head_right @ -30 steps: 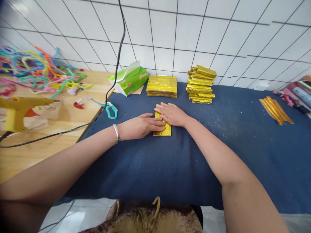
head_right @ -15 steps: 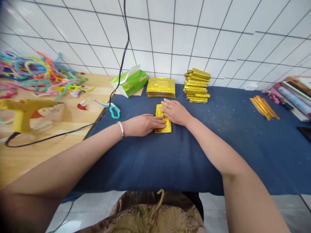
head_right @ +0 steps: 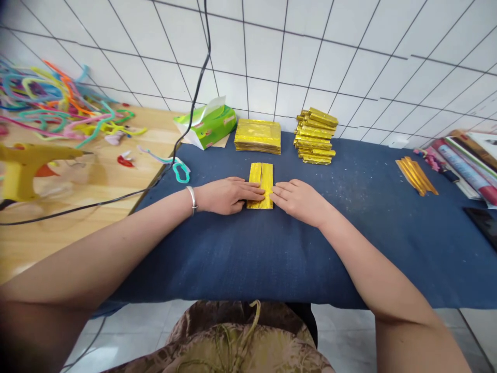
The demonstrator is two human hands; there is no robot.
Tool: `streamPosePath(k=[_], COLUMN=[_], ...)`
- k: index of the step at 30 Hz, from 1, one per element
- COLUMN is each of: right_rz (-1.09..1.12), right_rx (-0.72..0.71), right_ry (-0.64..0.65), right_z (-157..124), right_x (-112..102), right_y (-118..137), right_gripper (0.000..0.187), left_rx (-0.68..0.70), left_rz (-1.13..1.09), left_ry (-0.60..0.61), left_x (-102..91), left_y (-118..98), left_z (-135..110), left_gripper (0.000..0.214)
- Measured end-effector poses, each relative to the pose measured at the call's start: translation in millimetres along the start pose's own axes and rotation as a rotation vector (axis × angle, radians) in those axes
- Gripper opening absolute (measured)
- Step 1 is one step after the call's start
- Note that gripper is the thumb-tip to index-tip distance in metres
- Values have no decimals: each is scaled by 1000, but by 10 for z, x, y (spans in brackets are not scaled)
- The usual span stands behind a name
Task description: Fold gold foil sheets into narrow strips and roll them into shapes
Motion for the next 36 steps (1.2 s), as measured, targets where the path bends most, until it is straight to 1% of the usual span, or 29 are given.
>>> streamPosePath(k=[3, 6, 9, 11, 17, 23, 27, 33, 36], right_rz=[45, 18, -16, 0, 102, 252, 293, 365, 381], right_rx=[-18, -26, -7, 13, 75, 159, 192, 243, 255], right_ry=[-37, -52, -87, -114, -148, -198, -193, -228, -233], right_z=[27, 53, 64, 62, 62, 91, 106, 117, 127], right_x=[45, 140, 221, 247, 276, 308, 296, 319, 335], right_y=[4, 10, 7, 6, 24, 41, 65, 38, 27], right_gripper=[37, 38, 36, 34, 27, 22, 20, 17, 15], left_rx=[-2, -9, -6, 2, 3, -60, -68, -68, -76], left_rz=[-9, -16, -31, -44, -69, -108, -106, -87, -75], left_ry=[3, 8, 11, 15, 31, -17, -31, -18, -38], left_x=[-1, 5, 14, 14, -1, 33, 39, 1, 6], left_y=[10, 25, 46, 57, 51, 41, 22, -35, -58], left_z=[-2, -1, 0, -3, -22, -26, -26, -22, -17], left_gripper=[57, 57, 57, 59, 63, 65, 61, 51, 48])
Point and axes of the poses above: each hand's wrist, its own z-axis towards the middle knuckle, its own x-axis out of the palm, y = z × x, the point moved 2 cm from there along z, towards the middle knuckle, and after that the axes turned 9 degrees about y, right-handed, at the moved point
